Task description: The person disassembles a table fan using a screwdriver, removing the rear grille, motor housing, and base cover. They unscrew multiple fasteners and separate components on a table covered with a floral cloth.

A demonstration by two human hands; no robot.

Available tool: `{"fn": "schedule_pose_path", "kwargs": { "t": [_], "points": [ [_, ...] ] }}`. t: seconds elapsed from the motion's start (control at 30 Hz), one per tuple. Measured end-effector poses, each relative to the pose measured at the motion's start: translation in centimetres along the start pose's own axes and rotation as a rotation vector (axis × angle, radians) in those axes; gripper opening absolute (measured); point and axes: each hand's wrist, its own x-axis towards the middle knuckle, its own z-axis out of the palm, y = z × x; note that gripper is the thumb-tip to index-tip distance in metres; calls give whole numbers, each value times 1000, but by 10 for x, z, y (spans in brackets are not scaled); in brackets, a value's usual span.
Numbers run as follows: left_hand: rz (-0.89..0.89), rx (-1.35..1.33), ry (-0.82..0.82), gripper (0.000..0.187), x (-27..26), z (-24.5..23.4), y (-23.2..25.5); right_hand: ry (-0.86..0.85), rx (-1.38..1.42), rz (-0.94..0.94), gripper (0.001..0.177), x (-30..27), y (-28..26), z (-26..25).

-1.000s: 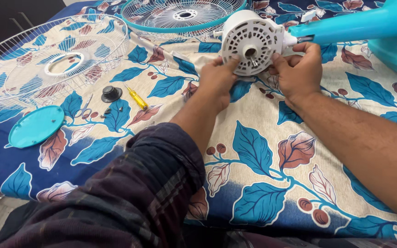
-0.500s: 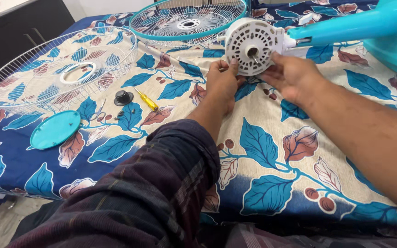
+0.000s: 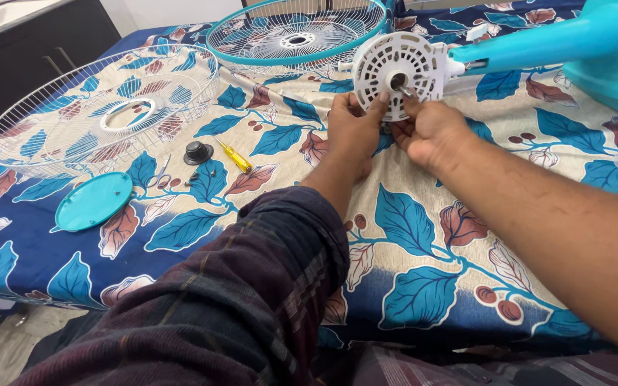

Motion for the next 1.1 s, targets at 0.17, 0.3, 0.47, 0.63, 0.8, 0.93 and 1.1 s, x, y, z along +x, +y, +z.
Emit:
{"fn": "schedule_pose_path", "kwargs": {
  "t": [0.17, 0.3, 0.47, 0.63, 0.8, 0.93, 1.1],
  "points": [
    [16, 48, 53, 32, -6, 3, 9, -18, 15, -26, 18, -2, 4, 4],
    [33, 39, 96, 31, -7, 5, 9, -23, -18, -1, 16, -3, 2, 4],
    [21, 22, 130, 31, -3, 4, 5, -15, -107, 5, 16, -21, -9, 3],
    [35, 8, 109, 32, -2, 4, 4, 65, -301, -305, 32, -51, -21, -3],
    [31, 112, 126, 31, -10, 6, 13, 17, -501, -402, 37, -52, -21, -1],
    [19, 212, 189, 32, -18, 10, 23, 16, -374, -525, 37, -50, -4, 6],
    [33, 374, 242, 36, -21, 12, 26, 101, -355, -529, 34, -51, -1, 5]
  ]
}}
